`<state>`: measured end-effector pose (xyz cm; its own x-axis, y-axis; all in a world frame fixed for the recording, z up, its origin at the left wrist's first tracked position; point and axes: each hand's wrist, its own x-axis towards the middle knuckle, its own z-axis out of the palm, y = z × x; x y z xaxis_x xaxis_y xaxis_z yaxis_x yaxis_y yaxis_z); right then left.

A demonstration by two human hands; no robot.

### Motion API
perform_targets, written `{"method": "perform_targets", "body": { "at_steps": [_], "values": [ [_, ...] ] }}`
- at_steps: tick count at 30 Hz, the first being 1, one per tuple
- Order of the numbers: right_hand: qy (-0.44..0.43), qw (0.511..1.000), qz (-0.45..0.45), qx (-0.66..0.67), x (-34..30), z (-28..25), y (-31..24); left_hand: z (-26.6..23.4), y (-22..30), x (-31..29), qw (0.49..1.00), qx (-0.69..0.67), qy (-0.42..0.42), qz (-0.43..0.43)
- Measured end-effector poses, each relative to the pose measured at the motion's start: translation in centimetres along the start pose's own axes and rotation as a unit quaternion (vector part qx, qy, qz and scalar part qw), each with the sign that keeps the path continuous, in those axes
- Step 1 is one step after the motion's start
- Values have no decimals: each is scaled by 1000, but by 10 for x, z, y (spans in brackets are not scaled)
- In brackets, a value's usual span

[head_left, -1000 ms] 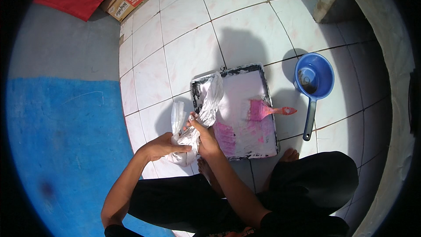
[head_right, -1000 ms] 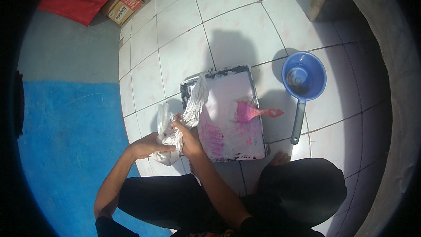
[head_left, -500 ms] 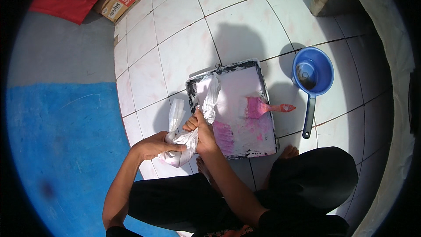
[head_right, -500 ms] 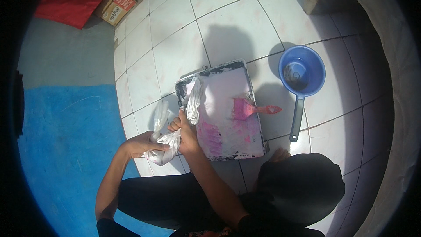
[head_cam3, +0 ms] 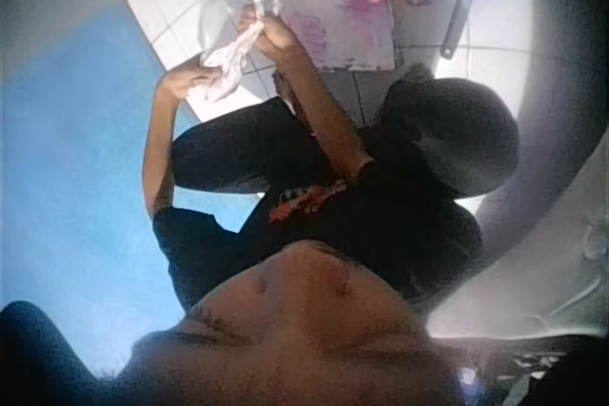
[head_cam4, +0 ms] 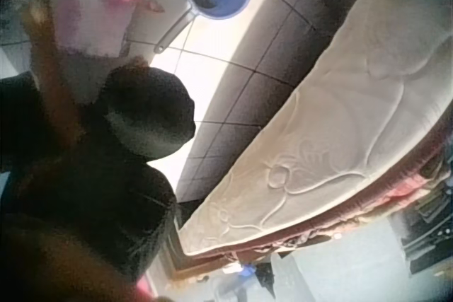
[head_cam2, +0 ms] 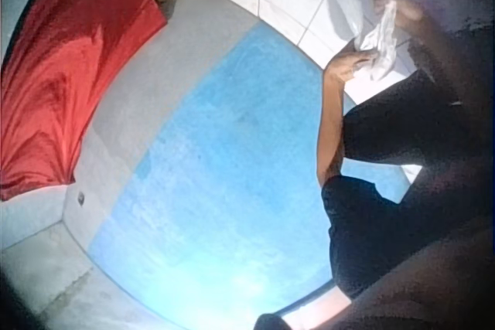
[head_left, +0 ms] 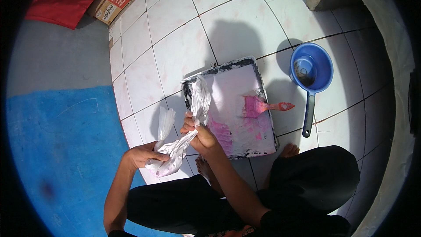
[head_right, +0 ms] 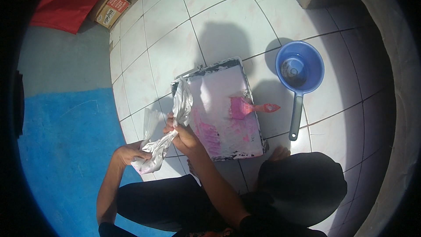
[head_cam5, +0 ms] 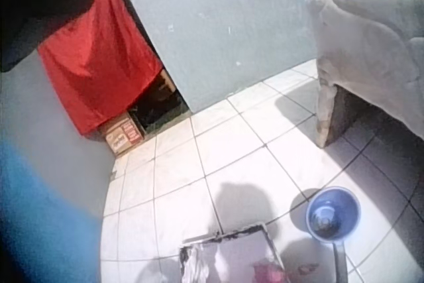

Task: The person mixes pink and white paint in a tray using a scraper and a brush, and wipes the tray with a white cloth.

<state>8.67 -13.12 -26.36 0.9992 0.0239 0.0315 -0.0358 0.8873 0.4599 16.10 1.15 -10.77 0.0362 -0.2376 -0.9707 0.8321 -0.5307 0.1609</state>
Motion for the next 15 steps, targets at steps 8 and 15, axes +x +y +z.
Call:
{"method": "perform_targets", "body": {
  "at_steps": [8, 15],
  "values": [
    [167, 976, -75, -120, 11, 19, 3, -3, 4, 13, 1000, -25, 13, -1],
    [283, 952, -74, -93, 16, 20, 1, 4, 8, 16, 998, 19, 55, -19]
  ]
}}
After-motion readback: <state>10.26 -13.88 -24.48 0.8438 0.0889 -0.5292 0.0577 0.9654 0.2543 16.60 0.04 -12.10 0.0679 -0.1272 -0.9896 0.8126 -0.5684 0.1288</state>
